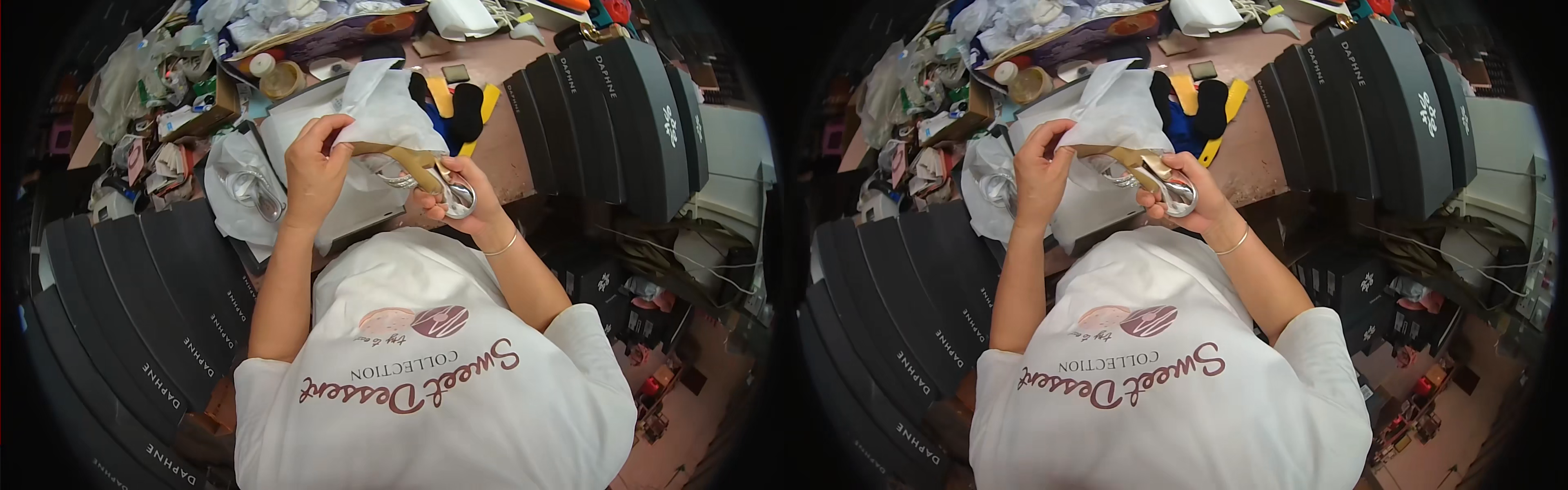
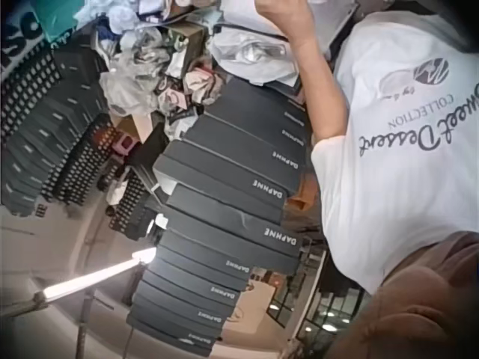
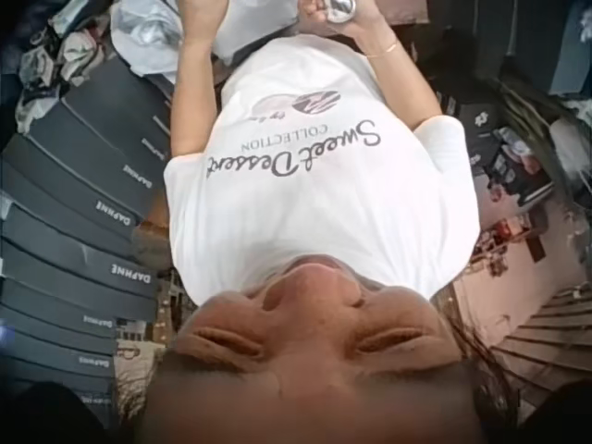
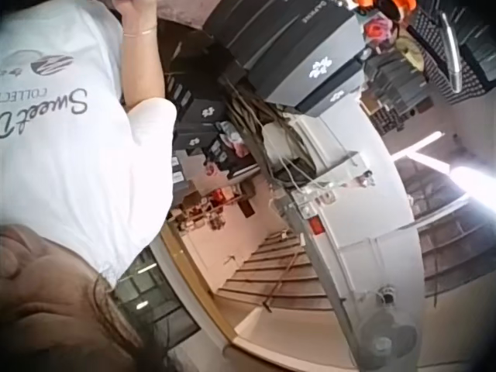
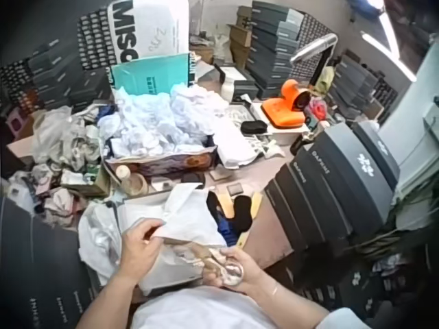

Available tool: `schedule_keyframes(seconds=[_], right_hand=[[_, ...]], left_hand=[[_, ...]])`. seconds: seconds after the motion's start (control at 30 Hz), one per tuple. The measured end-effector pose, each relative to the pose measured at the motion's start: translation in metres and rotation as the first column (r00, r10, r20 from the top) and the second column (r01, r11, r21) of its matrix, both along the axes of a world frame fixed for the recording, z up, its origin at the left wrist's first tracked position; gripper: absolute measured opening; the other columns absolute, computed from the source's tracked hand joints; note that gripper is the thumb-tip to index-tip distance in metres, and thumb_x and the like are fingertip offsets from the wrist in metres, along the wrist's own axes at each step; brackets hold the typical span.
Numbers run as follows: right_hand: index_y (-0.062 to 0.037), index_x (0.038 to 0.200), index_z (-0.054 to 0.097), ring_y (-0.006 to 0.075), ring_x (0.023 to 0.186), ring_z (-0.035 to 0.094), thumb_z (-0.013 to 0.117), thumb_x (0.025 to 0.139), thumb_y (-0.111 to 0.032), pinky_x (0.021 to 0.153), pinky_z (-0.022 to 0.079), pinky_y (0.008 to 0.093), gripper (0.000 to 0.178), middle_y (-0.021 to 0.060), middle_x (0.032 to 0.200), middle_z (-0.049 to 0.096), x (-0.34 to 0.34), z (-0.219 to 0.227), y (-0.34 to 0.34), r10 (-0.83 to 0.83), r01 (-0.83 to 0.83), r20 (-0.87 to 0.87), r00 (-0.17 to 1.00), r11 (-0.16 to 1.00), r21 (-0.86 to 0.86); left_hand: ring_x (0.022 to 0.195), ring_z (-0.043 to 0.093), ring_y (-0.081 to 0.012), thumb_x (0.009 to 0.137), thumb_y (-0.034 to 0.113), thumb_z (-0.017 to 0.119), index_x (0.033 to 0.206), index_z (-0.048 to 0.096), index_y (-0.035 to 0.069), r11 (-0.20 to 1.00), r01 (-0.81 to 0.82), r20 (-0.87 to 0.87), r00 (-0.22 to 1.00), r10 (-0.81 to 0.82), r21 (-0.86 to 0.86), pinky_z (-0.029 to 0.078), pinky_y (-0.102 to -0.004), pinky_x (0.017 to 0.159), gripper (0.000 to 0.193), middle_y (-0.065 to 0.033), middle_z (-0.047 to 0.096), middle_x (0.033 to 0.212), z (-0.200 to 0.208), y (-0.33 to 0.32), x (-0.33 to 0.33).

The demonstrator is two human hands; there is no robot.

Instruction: Packaging silver high-heeled shoes into boxes, including wrapping with tissue and applying labels.

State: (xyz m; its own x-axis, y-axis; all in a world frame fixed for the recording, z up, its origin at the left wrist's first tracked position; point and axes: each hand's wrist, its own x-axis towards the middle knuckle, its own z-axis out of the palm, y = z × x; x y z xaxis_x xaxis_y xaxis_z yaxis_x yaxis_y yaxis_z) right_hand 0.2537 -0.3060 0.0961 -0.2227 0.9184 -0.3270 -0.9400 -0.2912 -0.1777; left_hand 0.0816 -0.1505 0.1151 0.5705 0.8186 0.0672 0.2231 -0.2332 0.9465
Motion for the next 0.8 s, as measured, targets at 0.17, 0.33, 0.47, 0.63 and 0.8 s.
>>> schedule_keyframes(seconds=[0.17, 0.33, 0.47, 0.63, 0.8], right_hand=[[0.0004, 0.112, 0.053, 0.0211, 0.064, 0.058, 0.038, 0.093, -0.032, 0.050, 0.049, 0.0281, 0.040, 0.0159, 0.090, 0.061, 0.009, 0.002, 0.007, 0.055, -0.047, 0.152, 0.987, 0.997, -0.054], [0.0018, 0.112, 0.053, 0.0193, 0.061, 0.057, 0.043, 0.092, -0.035, 0.048, 0.049, 0.0278, 0.043, 0.0144, 0.083, 0.059, 0.007, 0.011, 0.019, 0.037, -0.016, 0.268, 0.963, 0.997, -0.077], [0.0042, 0.113, 0.053, 0.0194, 0.064, 0.057, 0.045, 0.092, -0.035, 0.048, 0.049, 0.0282, 0.045, 0.0153, 0.089, 0.059, 0.007, 0.005, 0.017, 0.070, -0.067, 0.254, 0.965, 0.997, -0.024], [0.0102, 0.124, 0.045, 0.0146, 0.059, 0.046, 0.043, 0.092, -0.033, 0.041, 0.043, 0.0225, 0.054, 0.0208, 0.095, 0.058, 0.003, 0.019, 0.011, -0.050, 0.058, 0.156, 0.986, 0.997, -0.046], [0.0103, 0.127, 0.040, 0.0150, 0.061, 0.047, 0.042, 0.092, -0.030, 0.041, 0.044, 0.0230, 0.053, 0.0229, 0.108, 0.055, 0.006, 0.012, -0.001, -0.008, 0.007, 0.030, 1.000, 0.998, 0.060]], left_hand=[[0.071, 0.058, -0.0139, 0.079, -0.003, 0.057, 0.101, 0.063, -0.002, 0.996, -0.004, -0.024, 1.000, 0.006, 0.085, 0.047, -0.0251, 0.065, 0.023, -0.0083, 0.061, 0.085, 0.001, 0.008, 0.015], [0.072, 0.057, -0.0114, 0.083, -0.001, 0.058, 0.103, 0.064, -0.002, 0.999, -0.043, -0.001, 0.999, 0.043, 0.011, 0.046, -0.0240, 0.065, 0.021, -0.0057, 0.062, 0.086, -0.006, 0.014, 0.013], [0.074, 0.055, -0.0078, 0.084, -0.001, 0.058, 0.106, 0.063, 0.000, 0.994, -0.065, 0.095, 0.993, 0.073, -0.082, 0.045, -0.0215, 0.065, 0.023, -0.0039, 0.061, 0.088, -0.010, 0.013, 0.008], [0.071, 0.054, -0.0056, 0.084, -0.001, 0.058, 0.108, 0.062, 0.003, 0.988, -0.077, 0.076, 0.993, 0.088, -0.137, 0.045, -0.0202, 0.062, 0.025, -0.0036, 0.060, 0.087, 0.000, 0.013, 0.010], [0.066, 0.053, -0.0080, 0.077, -0.004, 0.059, 0.102, 0.062, 0.002, 0.995, -0.080, 0.098, 0.992, 0.085, -0.055, 0.045, -0.0224, 0.061, 0.026, -0.0043, 0.058, 0.087, 0.008, 0.003, 0.011]])
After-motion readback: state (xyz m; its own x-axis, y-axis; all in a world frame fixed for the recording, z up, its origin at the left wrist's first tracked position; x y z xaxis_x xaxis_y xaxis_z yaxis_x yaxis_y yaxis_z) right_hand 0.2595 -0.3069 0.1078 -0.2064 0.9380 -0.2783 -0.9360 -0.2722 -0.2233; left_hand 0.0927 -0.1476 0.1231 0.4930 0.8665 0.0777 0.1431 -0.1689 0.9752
